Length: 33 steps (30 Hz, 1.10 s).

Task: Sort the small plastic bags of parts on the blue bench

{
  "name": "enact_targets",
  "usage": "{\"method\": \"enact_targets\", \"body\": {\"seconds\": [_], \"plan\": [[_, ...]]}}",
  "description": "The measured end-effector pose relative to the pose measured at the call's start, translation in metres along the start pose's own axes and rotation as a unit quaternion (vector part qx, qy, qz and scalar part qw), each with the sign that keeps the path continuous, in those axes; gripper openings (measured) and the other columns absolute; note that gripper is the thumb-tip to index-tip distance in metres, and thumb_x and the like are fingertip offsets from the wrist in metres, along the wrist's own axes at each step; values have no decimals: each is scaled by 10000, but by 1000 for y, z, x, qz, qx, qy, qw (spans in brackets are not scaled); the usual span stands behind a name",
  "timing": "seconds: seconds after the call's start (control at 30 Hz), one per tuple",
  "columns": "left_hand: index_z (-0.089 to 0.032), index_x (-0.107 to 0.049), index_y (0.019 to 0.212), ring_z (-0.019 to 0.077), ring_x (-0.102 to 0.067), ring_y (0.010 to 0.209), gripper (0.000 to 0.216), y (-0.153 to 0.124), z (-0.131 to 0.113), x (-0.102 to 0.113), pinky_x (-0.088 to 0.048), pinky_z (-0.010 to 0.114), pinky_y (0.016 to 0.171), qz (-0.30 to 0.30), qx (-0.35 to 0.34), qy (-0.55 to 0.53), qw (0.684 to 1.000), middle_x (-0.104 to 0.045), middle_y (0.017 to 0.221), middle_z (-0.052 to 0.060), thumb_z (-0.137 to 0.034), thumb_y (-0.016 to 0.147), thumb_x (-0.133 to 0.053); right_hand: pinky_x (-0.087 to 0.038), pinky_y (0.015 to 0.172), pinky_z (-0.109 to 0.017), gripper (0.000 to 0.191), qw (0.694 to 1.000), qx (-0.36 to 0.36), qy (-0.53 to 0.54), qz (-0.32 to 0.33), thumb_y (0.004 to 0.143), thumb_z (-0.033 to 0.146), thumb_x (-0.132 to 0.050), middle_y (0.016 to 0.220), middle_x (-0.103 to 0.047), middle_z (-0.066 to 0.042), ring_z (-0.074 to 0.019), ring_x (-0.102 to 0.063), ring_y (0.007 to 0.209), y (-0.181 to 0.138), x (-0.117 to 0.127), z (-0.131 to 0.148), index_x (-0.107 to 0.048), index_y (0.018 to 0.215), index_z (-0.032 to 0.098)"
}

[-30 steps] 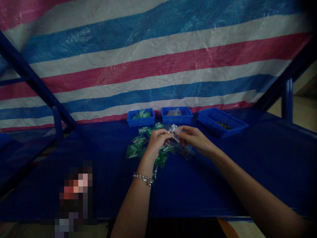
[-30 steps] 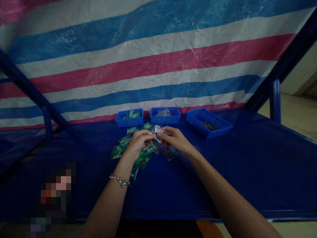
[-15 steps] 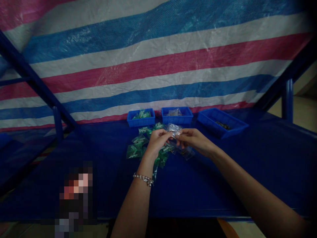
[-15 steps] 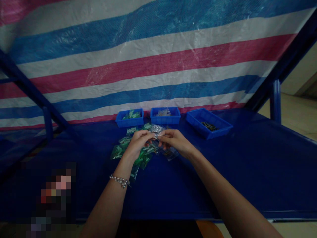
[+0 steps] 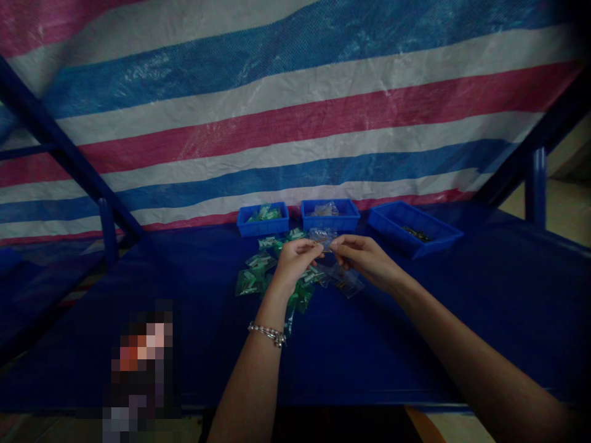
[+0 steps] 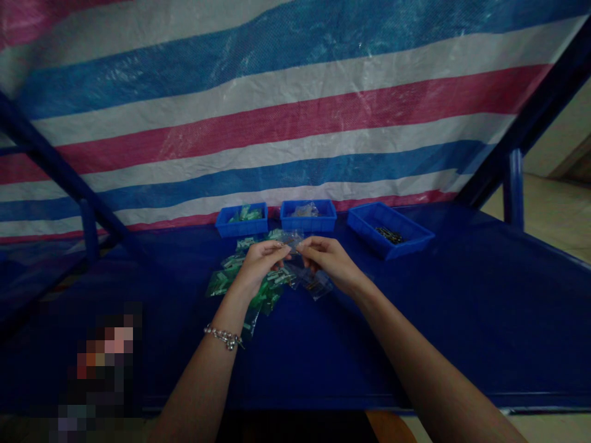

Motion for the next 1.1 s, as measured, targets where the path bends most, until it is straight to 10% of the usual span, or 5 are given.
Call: {"method": "enact_targets", "body": {"seconds": [1.1], "plan": [[-102,-604,985,83,-582,492,273,-2,1,-7,-366,176,455,47,54,-156,985,-668,731,78,-190,728,-575,-317,446,-242,297,997,37,-20,-58,664,457,-633,520,-506,21,-94,-427,464,2,8,4,-616,760,176]]}}
Point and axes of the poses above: each hand's wrist, its own y-axis towards the middle knuckle, its own x-axis out of the back of the hand, z = x × y, the point moved 6 cm from there along y, towards the middle knuckle
